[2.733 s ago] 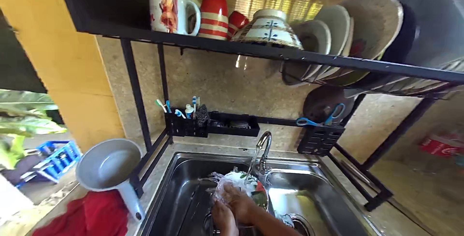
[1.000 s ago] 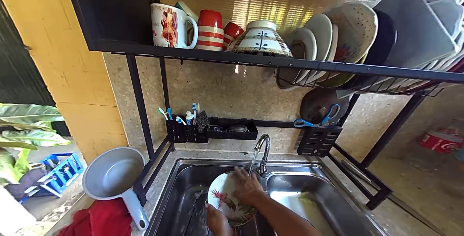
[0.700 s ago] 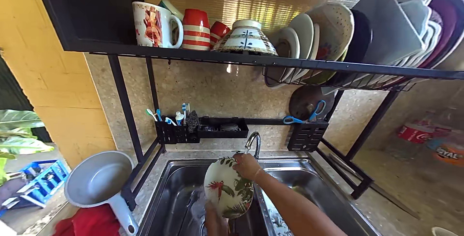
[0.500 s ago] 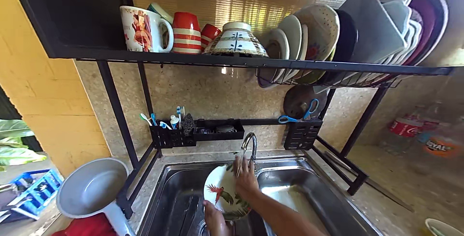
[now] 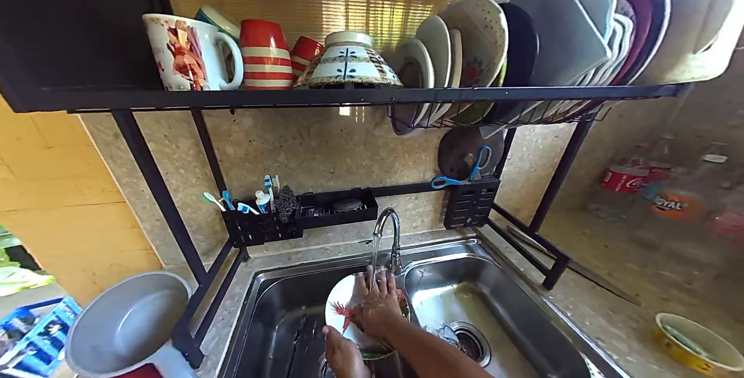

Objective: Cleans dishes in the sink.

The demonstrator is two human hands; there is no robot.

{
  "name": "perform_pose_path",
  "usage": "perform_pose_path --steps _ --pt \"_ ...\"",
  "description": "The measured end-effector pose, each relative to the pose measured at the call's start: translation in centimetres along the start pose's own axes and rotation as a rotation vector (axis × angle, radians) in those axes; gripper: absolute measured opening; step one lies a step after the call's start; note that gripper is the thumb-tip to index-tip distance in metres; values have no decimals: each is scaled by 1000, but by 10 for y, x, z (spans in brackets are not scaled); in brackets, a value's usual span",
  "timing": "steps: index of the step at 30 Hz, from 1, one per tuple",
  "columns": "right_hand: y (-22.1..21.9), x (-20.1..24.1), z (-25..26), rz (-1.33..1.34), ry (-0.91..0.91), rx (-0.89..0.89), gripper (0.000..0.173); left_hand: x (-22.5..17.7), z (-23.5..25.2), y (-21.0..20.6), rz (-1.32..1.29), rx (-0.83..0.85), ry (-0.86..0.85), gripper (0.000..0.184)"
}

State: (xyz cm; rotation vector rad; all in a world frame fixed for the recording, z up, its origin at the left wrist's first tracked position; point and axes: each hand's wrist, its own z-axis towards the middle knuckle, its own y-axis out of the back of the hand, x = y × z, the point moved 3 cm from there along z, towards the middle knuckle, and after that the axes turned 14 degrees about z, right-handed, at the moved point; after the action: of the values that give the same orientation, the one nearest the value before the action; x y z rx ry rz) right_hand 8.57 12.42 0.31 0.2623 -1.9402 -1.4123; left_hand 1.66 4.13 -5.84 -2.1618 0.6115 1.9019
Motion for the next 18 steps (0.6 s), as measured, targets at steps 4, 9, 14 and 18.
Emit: perform_pose_path --steps 4,9,14,18 --pt "-3 0 -2 22 175 64 70 -18 -9 13 -13 83 107 63" --pt "65 13 15 176 -373 -149 66 -10 -15 22 -246 108 195 85" --pt "90 12 7 944 -334 -648 54 -29 -31 16 -488 354 447 69" --pt "94 -3 6 1723 33 -926 52 -27 -28 15 -521 720 499 56"
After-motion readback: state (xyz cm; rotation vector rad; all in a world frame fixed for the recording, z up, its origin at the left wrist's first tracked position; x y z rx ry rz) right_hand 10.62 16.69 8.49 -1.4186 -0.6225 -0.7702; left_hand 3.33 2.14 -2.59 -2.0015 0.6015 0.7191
